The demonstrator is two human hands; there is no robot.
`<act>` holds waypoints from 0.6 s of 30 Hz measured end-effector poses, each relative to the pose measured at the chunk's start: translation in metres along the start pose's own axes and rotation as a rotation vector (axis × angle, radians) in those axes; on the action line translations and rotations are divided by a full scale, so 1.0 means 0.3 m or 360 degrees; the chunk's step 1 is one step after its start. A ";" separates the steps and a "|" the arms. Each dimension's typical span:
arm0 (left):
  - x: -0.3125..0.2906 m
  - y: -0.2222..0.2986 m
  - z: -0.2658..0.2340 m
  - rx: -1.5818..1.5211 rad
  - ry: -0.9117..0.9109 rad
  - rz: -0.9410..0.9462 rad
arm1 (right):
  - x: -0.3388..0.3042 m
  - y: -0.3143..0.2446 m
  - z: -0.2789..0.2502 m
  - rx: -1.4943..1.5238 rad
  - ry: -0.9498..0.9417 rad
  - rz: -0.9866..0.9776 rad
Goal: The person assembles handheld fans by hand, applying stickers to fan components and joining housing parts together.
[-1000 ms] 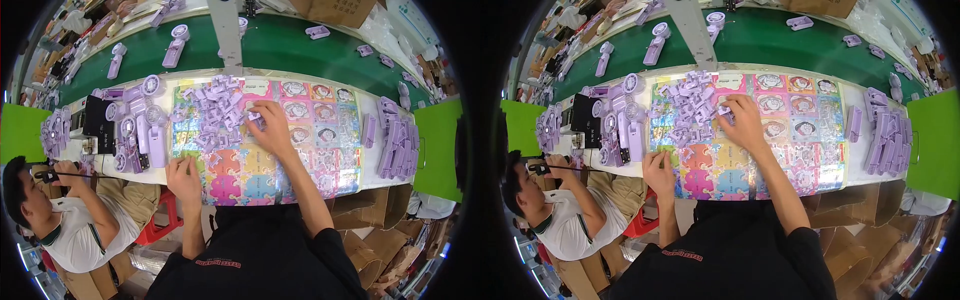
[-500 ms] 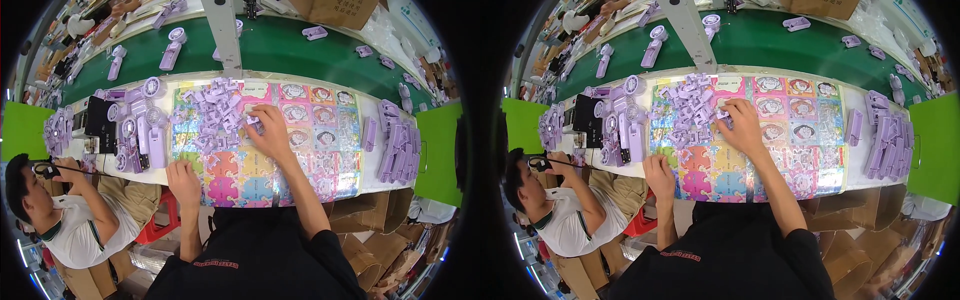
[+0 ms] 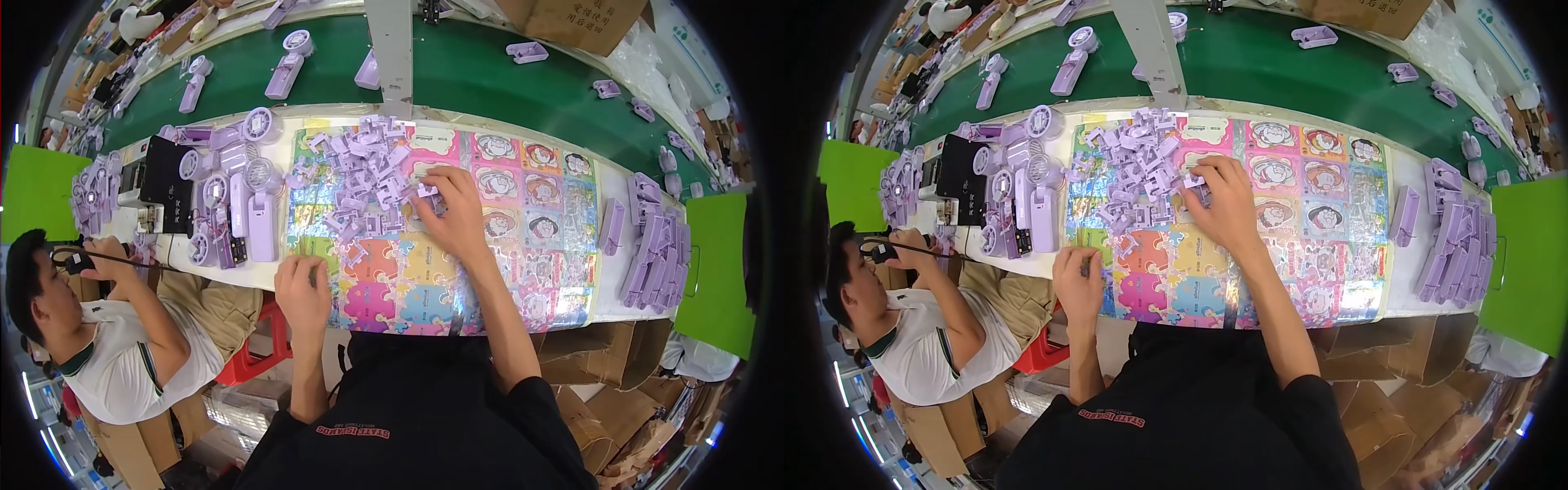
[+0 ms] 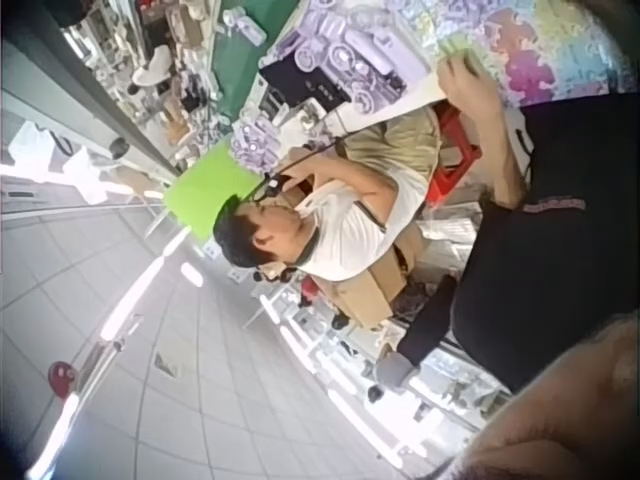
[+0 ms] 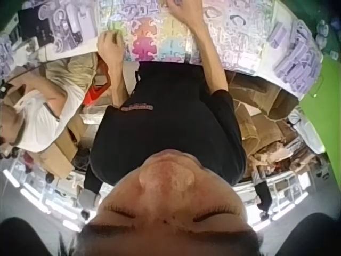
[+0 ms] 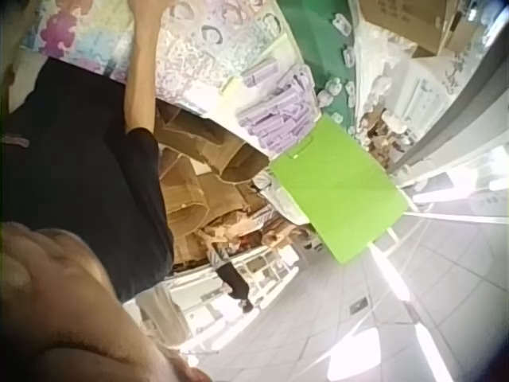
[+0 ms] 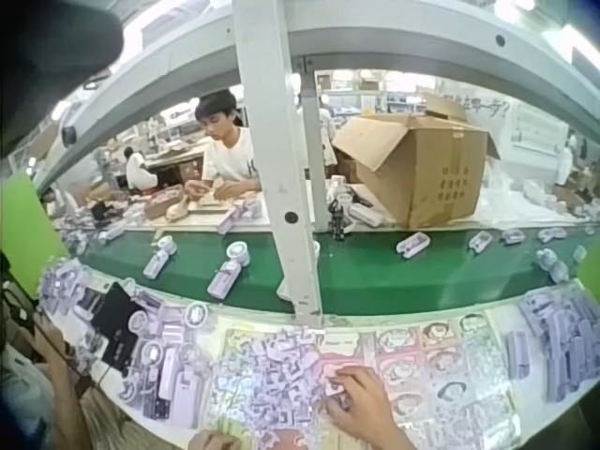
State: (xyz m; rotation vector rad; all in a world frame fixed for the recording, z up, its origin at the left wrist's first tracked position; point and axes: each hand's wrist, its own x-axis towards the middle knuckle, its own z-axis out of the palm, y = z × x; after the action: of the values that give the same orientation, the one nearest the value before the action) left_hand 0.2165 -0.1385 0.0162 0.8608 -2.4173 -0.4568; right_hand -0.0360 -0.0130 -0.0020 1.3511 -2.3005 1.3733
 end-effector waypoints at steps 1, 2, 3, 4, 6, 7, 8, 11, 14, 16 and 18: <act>-0.002 0.003 0.003 0.0031 -0.0068 -0.0103 | 0.000 -0.002 -0.001 -0.0002 -0.0001 0.0001; -0.001 0.005 0.006 0.0064 -0.0135 -0.0205 | 0.000 -0.001 0.000 -0.0002 0.0002 0.0002; 0.003 0.009 0.011 0.0065 -0.0134 -0.0201 | -0.002 0.001 -0.001 -0.0005 0.0002 -0.0001; 0.009 0.014 0.017 0.0136 -0.0162 -0.0167 | -0.001 0.002 0.000 -0.0008 0.0002 -0.0004; 0.018 0.012 0.025 0.0207 -0.0198 -0.0131 | -0.003 0.002 -0.001 0.0000 -0.0002 0.0007; 0.029 0.007 0.027 0.0135 -0.0181 -0.0094 | -0.003 0.002 -0.001 0.0009 -0.0008 0.0014; 0.040 0.006 0.027 0.0062 -0.0165 -0.0057 | -0.002 0.003 -0.003 0.0008 -0.0006 0.0020; 0.081 0.018 -0.012 -0.0350 -0.0161 -0.0428 | 0.000 0.001 -0.004 0.0008 0.0007 -0.0008; 0.127 0.015 -0.007 -0.0128 -0.0150 -0.0017 | 0.000 0.000 -0.002 0.0007 0.0005 -0.0002; 0.132 0.002 -0.008 0.0064 -0.0201 0.0298 | -0.001 0.001 -0.005 0.0012 0.0000 0.0016; 0.125 -0.006 0.002 0.0061 -0.0244 0.0233 | -0.003 0.001 -0.001 0.0005 -0.0001 0.0008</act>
State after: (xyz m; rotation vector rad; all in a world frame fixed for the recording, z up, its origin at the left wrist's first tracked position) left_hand 0.1924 -0.1644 0.0287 0.6804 -2.6153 -0.4364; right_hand -0.0359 -0.0122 -0.0026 1.3473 -2.3047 1.3784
